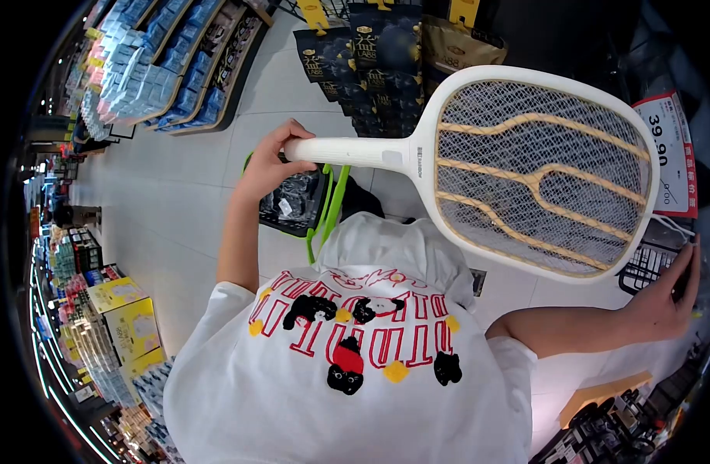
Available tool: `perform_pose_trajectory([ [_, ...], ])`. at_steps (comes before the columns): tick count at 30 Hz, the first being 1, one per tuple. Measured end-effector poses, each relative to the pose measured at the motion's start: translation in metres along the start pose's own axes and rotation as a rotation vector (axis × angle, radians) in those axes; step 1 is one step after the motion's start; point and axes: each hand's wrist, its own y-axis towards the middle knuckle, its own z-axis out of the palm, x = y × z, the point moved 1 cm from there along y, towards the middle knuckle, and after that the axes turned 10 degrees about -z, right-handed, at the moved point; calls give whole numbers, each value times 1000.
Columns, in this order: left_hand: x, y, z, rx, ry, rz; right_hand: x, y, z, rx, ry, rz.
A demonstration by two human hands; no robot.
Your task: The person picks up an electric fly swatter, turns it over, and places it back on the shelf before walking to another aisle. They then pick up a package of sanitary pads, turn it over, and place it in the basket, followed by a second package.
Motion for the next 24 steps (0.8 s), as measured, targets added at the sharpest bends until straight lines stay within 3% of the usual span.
perform_pose_trajectory([
  [1,-5,-3,1,-133,104,59,2,0,0,-19,30,-9],
  [2,-8,-4,5,-143,98,61,3,0,0,-23,36,-18],
  [4,-13,-8,10,-399,164,282,5,-2,-2,-26,85,-32],
  [6,-8,-9,13,-474,205,378,4,-6,-5,0,132,-24],
  [9,-7,-12,17,-698,345,688,20,-17,-7,-244,432,-160],
  [10,-6,-14,18,-704,341,681,27,-25,-8,-240,436,-167],
  [12,-3,-18,20,-884,490,827,42,-42,-16,-526,395,-343],
  [14,-1,-19,20,-929,474,849,65,-62,-18,-643,507,-522],
  [16,-1,-20,17,-1007,436,908,103,-103,-22,-434,939,-454],
  [18,-11,-29,15,-1002,490,930,125,-129,-21,325,1274,-347],
  [19,-16,-33,15,-1028,587,880,141,-128,-14,780,1280,-183],
  [20,-18,-34,15,-1053,684,822,155,-140,3,1049,1312,60],
  [21,-19,-33,16,-1082,651,845,162,-149,18,1242,1445,349],
  [23,-22,-39,16,-1060,632,835,169,-159,43,1373,1692,690],
  [24,-23,-43,16,-1042,614,821,176,-160,49,1313,1753,690],
])
